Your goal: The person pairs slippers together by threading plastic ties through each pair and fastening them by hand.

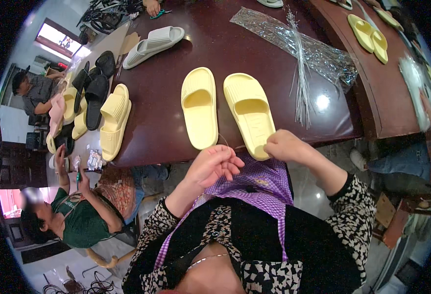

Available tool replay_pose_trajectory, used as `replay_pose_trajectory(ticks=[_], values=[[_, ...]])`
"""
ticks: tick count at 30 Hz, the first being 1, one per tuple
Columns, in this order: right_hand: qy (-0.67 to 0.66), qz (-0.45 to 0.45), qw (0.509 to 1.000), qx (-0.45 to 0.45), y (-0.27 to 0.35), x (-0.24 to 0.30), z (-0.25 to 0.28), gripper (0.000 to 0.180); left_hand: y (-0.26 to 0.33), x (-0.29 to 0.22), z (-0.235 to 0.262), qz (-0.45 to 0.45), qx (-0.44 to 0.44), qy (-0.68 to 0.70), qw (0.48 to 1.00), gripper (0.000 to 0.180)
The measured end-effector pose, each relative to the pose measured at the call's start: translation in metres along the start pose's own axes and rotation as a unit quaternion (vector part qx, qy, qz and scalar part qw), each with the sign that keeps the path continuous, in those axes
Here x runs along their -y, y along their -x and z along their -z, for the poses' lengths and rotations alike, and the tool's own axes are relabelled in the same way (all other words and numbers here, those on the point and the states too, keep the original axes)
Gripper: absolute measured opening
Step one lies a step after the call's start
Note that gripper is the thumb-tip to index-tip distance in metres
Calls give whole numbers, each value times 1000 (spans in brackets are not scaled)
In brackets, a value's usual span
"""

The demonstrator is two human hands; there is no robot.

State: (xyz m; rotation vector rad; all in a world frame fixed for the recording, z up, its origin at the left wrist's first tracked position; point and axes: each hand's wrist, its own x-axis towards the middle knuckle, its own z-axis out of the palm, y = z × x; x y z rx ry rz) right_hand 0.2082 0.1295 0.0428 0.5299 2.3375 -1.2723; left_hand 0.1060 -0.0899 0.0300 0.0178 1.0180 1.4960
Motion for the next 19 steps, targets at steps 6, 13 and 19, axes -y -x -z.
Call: replay_pose_trajectory(ticks=[6, 13, 19], values=[[43, -3, 998, -36, -19, 27, 10, 30, -15, -22, 1, -87, -34, -37, 995, 15], [202, 89, 949, -224, -49, 30, 5, 28, -44, -45, 21, -106, -79, 13, 991, 15], [249, 34, 938, -239, -53, 39, 1, 27, -53, -44, 32, -74, -81, 43, 993, 18]])
